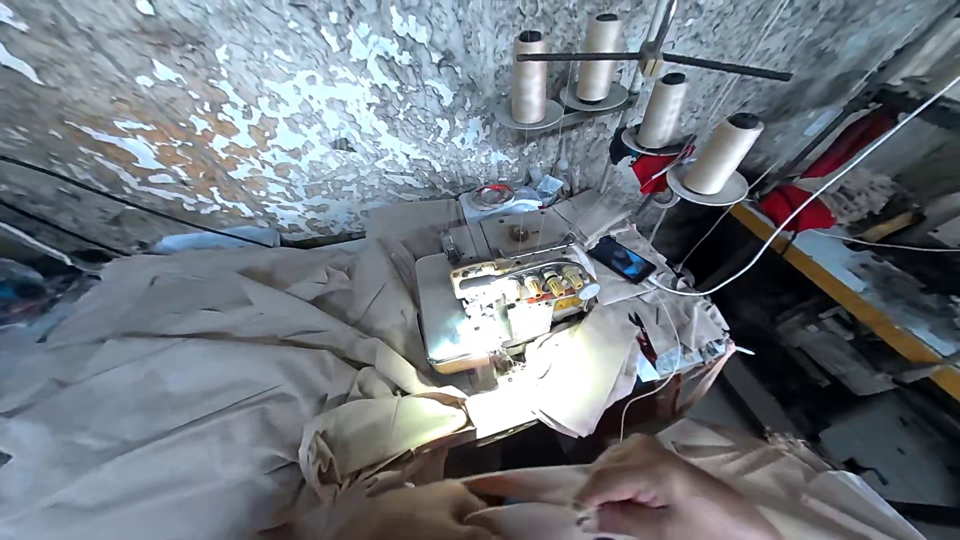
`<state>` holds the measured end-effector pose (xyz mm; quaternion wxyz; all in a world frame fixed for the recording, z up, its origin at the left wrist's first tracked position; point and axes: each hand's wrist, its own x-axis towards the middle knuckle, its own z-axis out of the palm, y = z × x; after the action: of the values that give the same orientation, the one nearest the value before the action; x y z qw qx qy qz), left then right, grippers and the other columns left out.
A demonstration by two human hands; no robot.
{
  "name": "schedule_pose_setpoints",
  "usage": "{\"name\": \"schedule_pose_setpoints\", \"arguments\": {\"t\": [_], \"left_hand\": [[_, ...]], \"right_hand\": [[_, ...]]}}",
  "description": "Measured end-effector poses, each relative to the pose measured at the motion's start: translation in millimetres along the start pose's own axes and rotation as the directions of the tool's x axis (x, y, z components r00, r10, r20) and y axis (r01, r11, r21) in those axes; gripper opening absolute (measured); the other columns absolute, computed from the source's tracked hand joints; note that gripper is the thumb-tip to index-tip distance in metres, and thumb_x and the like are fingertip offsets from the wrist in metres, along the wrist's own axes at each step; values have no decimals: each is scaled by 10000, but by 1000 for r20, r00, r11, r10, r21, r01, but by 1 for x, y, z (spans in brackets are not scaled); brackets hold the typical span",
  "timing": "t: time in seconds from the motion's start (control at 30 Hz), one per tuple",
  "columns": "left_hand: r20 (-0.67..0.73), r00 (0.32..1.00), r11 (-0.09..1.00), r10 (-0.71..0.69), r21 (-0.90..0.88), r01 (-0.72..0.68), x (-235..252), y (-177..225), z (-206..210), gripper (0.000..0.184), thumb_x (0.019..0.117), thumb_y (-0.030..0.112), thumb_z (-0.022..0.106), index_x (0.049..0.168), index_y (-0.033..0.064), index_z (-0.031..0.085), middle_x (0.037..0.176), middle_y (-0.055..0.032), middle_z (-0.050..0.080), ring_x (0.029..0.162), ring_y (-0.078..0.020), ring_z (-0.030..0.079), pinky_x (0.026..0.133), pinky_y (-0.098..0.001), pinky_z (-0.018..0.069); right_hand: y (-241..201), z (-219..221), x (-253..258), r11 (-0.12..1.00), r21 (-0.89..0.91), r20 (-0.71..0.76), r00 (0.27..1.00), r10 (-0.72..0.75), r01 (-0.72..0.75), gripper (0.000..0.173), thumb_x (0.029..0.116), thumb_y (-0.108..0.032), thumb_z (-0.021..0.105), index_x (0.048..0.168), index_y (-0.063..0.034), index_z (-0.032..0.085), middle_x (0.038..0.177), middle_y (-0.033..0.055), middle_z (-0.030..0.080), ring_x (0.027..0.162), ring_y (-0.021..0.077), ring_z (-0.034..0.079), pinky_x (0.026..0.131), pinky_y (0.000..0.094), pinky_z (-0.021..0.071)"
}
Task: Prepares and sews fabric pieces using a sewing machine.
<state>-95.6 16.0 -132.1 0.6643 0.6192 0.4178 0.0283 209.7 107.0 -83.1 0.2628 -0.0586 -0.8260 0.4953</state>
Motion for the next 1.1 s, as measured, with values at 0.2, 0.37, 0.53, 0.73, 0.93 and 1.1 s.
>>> {"name": "schedule_pose_setpoints", "arguments": {"t": [0.2, 0.37, 0.53, 0.73, 0.93, 1.1], "left_hand": [[-156, 917, 891, 367, -224, -395, 25, 47, 7, 330, 961, 314, 669, 1004, -12, 689, 768, 69, 684, 690, 58, 625, 656, -144, 512], [-506, 756, 908, 415, 287, -306, 19, 52, 34, 361, 951, 347, 701, 813, 15, 676, 605, -48, 580, 528, -100, 514, 506, -283, 405], [-651, 602, 865, 462, 480, -145, 18, 54, 50, 322, 962, 310, 665, 776, 50, 704, 624, -71, 637, 538, -172, 595, 495, -357, 456], [-672, 583, 868, 456, 479, -127, 17, 54, 51, 248, 940, 243, 662, 797, 48, 717, 621, -65, 640, 530, -158, 591, 487, -342, 454], [-689, 576, 875, 440, 472, -105, 20, 54, 49, 238, 965, 264, 660, 891, 53, 742, 685, -70, 694, 590, -179, 653, 544, -384, 503], [-696, 528, 846, 486, 527, -84, 26, 56, 47, 168, 930, 183, 660, 902, 52, 762, 720, -71, 727, 618, -188, 681, 572, -382, 523]], "right_hand": [[2, 29, 10, 933, -355, -78, 996, 36, -61, 213, 1028, -217, 590, 966, -82, 743, 749, 63, 696, 658, 151, 653, 597, 279, 518], [9, 37, -1, 949, -281, -181, 979, 93, -142, 208, 1025, -228, 616, 970, -65, 734, 806, 54, 723, 713, 87, 666, 647, 218, 530], [12, 45, -1, 951, -272, -222, 971, 83, -144, 211, 1027, -213, 606, 960, -46, 717, 801, 67, 708, 732, 85, 666, 668, 198, 532], [17, 51, 1, 961, -238, -242, 967, 80, -139, 204, 1040, -199, 590, 992, -38, 706, 832, 72, 726, 743, 72, 675, 683, 188, 538], [23, 50, 1, 968, -217, -262, 963, 65, -125, 184, 1031, -159, 600, 997, -24, 720, 840, 85, 738, 763, 77, 688, 710, 184, 543], [26, 48, 0, 974, -157, -289, 951, 113, -164, 240, 1032, -225, 608, 1018, -21, 732, 872, 84, 746, 813, 60, 699, 756, 177, 551]]}}
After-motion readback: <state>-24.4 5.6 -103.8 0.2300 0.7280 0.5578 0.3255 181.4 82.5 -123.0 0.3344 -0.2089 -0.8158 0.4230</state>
